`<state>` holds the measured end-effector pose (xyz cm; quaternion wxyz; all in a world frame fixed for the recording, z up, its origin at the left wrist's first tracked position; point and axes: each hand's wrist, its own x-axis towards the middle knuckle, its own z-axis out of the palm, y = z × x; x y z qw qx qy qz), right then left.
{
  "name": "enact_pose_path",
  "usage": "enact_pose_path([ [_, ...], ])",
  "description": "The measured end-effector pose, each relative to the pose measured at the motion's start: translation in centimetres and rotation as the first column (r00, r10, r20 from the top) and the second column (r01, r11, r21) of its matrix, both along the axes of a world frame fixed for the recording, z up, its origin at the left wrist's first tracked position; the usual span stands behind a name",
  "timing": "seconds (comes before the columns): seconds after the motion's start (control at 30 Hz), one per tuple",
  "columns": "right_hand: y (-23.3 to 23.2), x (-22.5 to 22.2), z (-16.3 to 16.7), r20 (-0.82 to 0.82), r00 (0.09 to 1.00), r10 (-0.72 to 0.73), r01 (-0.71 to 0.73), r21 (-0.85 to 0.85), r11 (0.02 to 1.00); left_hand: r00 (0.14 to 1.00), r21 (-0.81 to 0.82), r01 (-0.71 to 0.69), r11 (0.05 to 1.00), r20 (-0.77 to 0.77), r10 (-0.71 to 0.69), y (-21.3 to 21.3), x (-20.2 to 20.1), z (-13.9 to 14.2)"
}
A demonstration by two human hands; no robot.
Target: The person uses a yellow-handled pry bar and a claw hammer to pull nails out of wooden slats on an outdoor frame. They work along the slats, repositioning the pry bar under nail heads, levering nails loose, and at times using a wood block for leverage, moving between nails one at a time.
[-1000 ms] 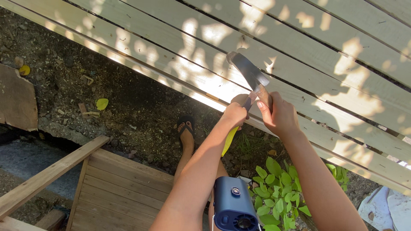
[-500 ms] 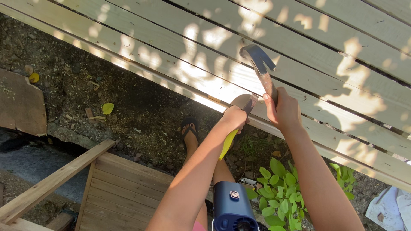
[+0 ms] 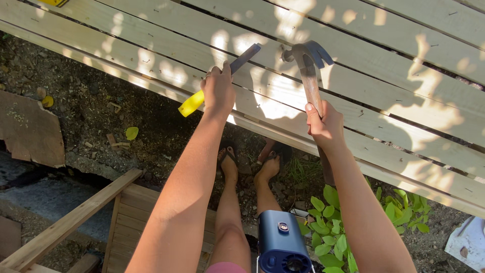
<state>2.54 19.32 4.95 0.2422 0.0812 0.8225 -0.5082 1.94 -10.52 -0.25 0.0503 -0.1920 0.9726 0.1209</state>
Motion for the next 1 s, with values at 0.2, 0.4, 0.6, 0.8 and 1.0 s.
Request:
enact_pose_path([
  [0.2,1.3,3.6,0.5,-0.256,0.894,0.367,-0.271,0.342,0.9,0.999,0.058,0.009,0.998,0.033,-0.011,-0.2,-0.2,-3.2],
  [0.4,-0.1,3.5,-0.7,0.033,0.829,0.558,-0.484,0.542,0.687,0.956,-0.053,0.079,0.996,-0.278,-0.09,0.8,2.0,-2.3],
  [0.6,0.3,2.6,-0.4,-0.275,0.876,0.397,-0.257,0.431,0.865,0.973,0.353,0.218,0.91,-0.005,-0.231,3.1,6.0,-1.8],
  [0.8,1.8,-2.9,-1.9,-0.431,0.83,0.354,-0.024,0.608,0.794,0.935,0.104,0.354,0.93,-0.072,-0.348,3.7,6.9,-2.6],
  [1.0,3.2,-6.8,-6.3,-0.454,0.806,0.38,0.056,0.698,0.714,0.932,0.175,0.356,0.918,-0.134,-0.336,3.0,6.7,-2.3],
])
